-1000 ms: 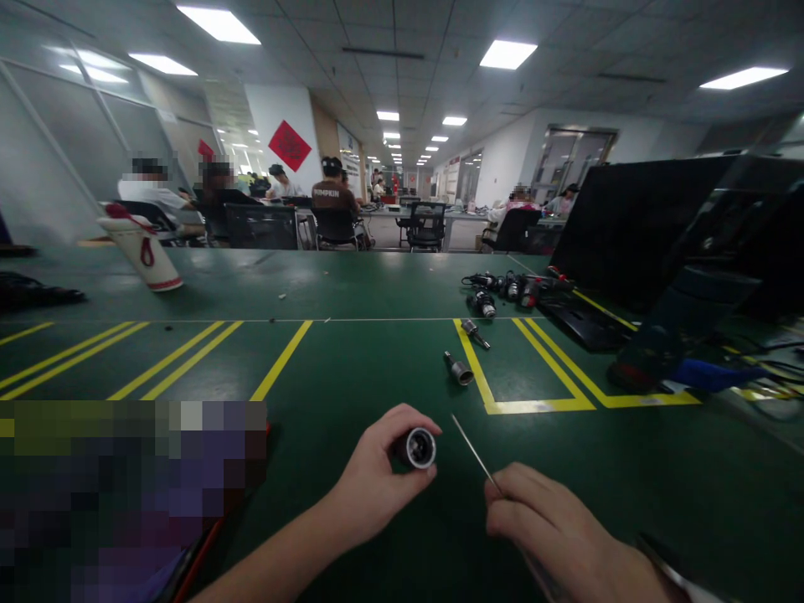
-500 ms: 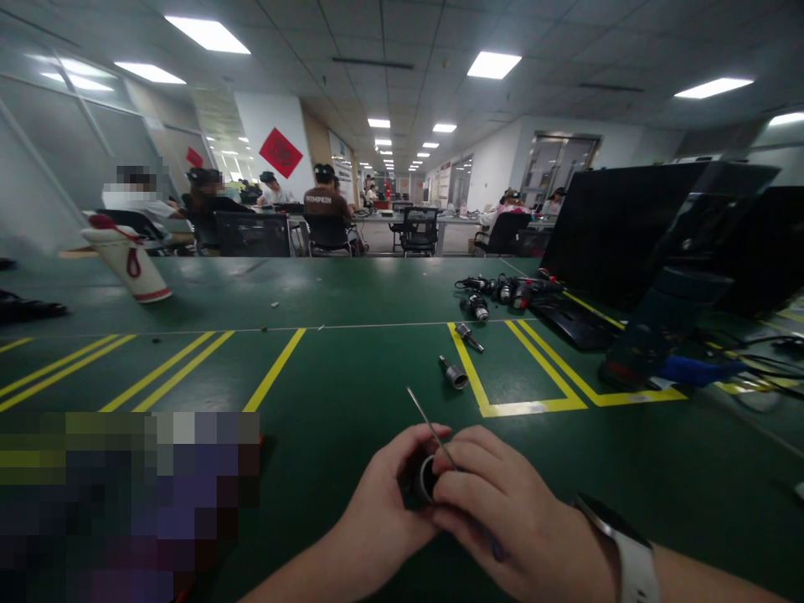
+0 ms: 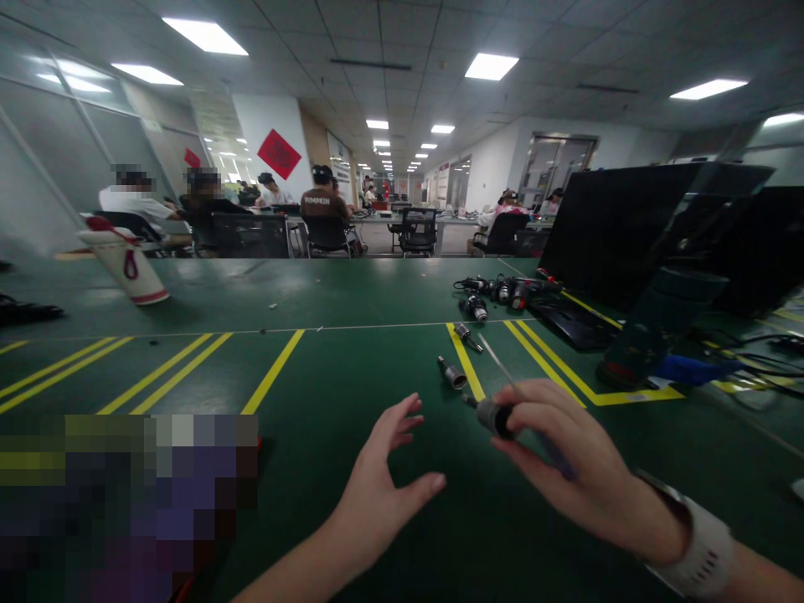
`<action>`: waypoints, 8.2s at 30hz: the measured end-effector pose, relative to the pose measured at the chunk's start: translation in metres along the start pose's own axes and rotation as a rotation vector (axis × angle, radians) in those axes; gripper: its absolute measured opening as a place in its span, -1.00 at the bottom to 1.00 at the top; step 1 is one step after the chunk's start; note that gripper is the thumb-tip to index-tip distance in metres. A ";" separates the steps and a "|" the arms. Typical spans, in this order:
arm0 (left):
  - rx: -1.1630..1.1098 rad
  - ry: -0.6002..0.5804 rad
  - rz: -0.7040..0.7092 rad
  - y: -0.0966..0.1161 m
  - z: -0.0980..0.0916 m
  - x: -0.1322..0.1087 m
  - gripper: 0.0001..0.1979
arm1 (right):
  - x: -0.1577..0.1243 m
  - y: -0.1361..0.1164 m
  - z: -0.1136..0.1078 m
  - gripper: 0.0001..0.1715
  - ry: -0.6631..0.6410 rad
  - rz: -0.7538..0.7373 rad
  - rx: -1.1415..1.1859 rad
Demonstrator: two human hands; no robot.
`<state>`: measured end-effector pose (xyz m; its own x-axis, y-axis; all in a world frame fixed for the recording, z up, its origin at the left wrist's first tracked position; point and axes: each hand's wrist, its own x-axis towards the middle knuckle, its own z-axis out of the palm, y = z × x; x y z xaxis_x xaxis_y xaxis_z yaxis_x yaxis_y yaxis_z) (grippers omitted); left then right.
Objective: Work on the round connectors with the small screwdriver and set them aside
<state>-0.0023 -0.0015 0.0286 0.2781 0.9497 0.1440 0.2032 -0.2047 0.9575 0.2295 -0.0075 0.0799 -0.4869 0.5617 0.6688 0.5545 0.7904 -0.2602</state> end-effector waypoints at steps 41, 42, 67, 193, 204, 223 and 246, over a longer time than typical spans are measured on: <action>0.123 -0.022 -0.079 -0.012 0.005 0.003 -0.73 | 0.115 0.144 0.086 -0.68 -0.227 0.599 -0.197; 0.091 0.014 -0.090 -0.011 0.004 0.004 -0.73 | 0.112 0.134 0.083 -0.69 -0.192 0.570 -0.151; 0.042 -0.065 -0.057 -0.004 0.002 0.000 -0.82 | -0.004 -0.015 0.036 -0.65 0.077 0.367 0.920; 0.426 0.118 0.168 -0.016 0.001 0.005 -0.78 | -0.001 -0.025 0.057 -0.63 -0.043 0.987 1.186; 0.522 0.109 0.222 -0.014 0.002 0.004 -0.78 | -0.004 -0.030 0.047 -0.61 -0.148 0.628 0.817; 0.534 0.083 0.230 -0.019 0.001 0.005 -0.79 | -0.003 -0.028 0.048 -0.62 -0.177 0.631 0.788; 0.366 0.056 0.203 -0.017 -0.002 0.005 -0.79 | 0.003 -0.023 0.055 -0.67 -0.026 1.052 1.303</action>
<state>-0.0060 0.0070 0.0132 0.2976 0.8908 0.3433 0.4721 -0.4499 0.7581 0.1788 -0.0105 0.0495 -0.3103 0.9356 -0.1683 -0.2617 -0.2542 -0.9311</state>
